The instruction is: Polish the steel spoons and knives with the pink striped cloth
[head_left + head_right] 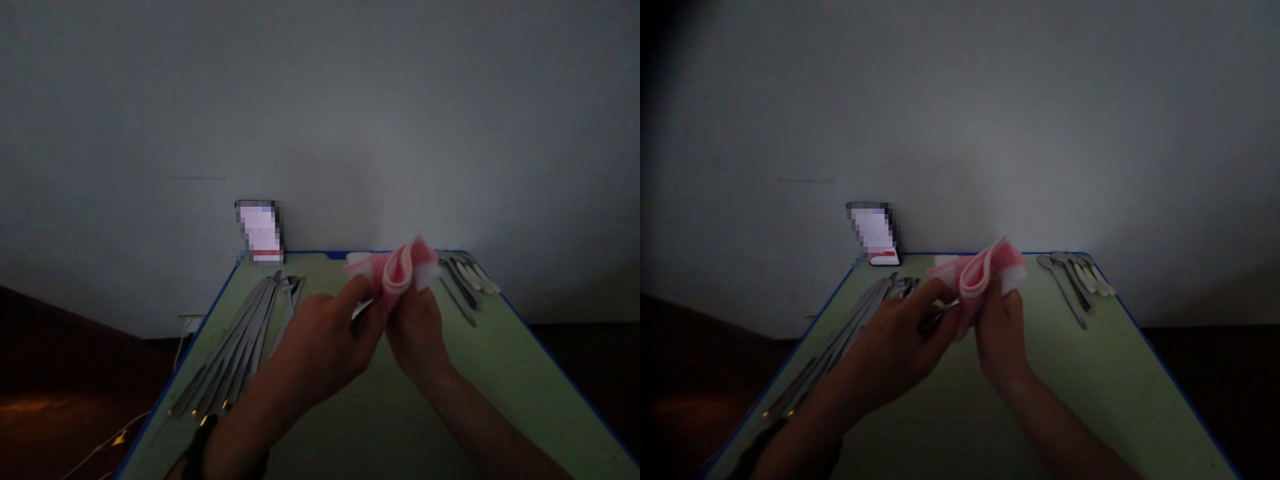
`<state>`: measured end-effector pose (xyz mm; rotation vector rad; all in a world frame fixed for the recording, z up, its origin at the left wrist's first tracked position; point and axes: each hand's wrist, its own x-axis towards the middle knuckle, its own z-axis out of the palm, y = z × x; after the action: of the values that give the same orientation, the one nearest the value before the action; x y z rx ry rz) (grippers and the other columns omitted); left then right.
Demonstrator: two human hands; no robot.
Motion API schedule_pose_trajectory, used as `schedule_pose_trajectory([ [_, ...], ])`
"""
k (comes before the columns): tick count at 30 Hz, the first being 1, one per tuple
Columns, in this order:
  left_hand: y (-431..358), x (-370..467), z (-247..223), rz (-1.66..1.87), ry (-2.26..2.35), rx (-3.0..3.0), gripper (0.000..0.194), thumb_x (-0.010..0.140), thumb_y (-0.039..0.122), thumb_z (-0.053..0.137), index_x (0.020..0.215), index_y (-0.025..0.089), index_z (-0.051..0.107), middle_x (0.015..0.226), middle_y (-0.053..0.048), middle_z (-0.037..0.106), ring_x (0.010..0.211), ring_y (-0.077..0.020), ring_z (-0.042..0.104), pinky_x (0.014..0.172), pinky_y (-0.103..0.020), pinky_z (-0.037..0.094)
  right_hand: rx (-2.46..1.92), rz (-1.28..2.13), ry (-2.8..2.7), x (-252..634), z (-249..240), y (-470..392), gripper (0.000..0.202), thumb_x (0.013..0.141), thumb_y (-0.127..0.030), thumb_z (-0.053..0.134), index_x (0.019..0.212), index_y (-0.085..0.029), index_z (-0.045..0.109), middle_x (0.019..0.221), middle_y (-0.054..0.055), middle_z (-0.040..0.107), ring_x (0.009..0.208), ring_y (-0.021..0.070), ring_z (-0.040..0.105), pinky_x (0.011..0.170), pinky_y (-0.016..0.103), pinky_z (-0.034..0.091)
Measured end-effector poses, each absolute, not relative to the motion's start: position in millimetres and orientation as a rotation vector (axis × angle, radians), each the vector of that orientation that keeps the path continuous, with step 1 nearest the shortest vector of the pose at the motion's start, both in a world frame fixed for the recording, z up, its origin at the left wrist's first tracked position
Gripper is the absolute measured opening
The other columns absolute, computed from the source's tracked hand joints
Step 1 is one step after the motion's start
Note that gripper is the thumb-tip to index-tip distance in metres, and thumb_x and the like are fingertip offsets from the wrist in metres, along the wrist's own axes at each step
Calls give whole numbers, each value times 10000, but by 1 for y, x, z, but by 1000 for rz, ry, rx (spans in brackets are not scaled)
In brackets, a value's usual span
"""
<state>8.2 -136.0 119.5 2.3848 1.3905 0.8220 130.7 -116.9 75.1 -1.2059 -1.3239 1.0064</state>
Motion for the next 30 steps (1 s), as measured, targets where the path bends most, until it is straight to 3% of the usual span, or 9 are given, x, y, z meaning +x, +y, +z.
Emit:
schedule_pose_trajectory([
  [3,-132,-12,129,652,1443,2472,170,879,296,436,934,203,567,625,25,606,492,-103,519,496,-218,318,-1095,1153,-1340,144,85,-108,390,848,-523,387,744,-177,533,617,6,542,519,111,463,476,230,377],
  [7,-134,-37,144,503,1295,2555,217,903,324,413,852,215,594,539,56,534,440,-72,442,471,-199,288,-1049,1285,-1781,175,114,-104,270,776,-429,579,792,-162,608,727,13,607,617,115,512,547,221,411],
  [11,-139,-44,149,341,1140,2629,293,905,321,415,696,197,578,470,60,475,405,-57,408,453,-199,263,-980,1280,-2240,191,135,-111,220,823,-368,538,771,-167,607,658,-14,575,576,96,484,518,201,380],
  [15,-142,-41,147,424,1109,2681,352,898,292,416,589,171,533,432,58,425,379,-51,380,447,-215,246,-881,1075,-2430,188,138,-116,191,861,-286,488,773,-166,608,653,-22,581,571,80,488,538,194,376],
  [20,-148,-38,154,743,1190,2687,342,882,246,431,564,162,523,414,65,380,363,-51,366,434,-224,235,-907,857,-2088,178,130,-121,106,790,-278,596,829,-208,666,691,-28,651,555,81,543,499,178,401],
  [22,-151,-33,158,861,1228,2638,335,881,238,431,570,158,526,414,66,388,351,-47,370,423,-215,241,-975,755,-1791,169,126,-124,110,754,-306,629,730,-204,663,605,-35,626,497,82,510,440,177,380],
  [25,-154,-21,156,989,1273,2533,337,884,224,420,566,155,508,415,69,387,340,-40,377,406,-196,247,-1098,616,-1344,151,116,-129,300,753,-383,606,533,-186,557,471,-36,522,427,80,431,380,182,335],
  [30,-149,-8,144,954,1352,2492,242,869,211,425,671,163,557,453,68,461,366,-51,408,420,-196,264,-1151,875,-1064,130,95,-122,403,803,-455,508,509,-188,442,420,-48,405,386,71,348,351,192,272],
])
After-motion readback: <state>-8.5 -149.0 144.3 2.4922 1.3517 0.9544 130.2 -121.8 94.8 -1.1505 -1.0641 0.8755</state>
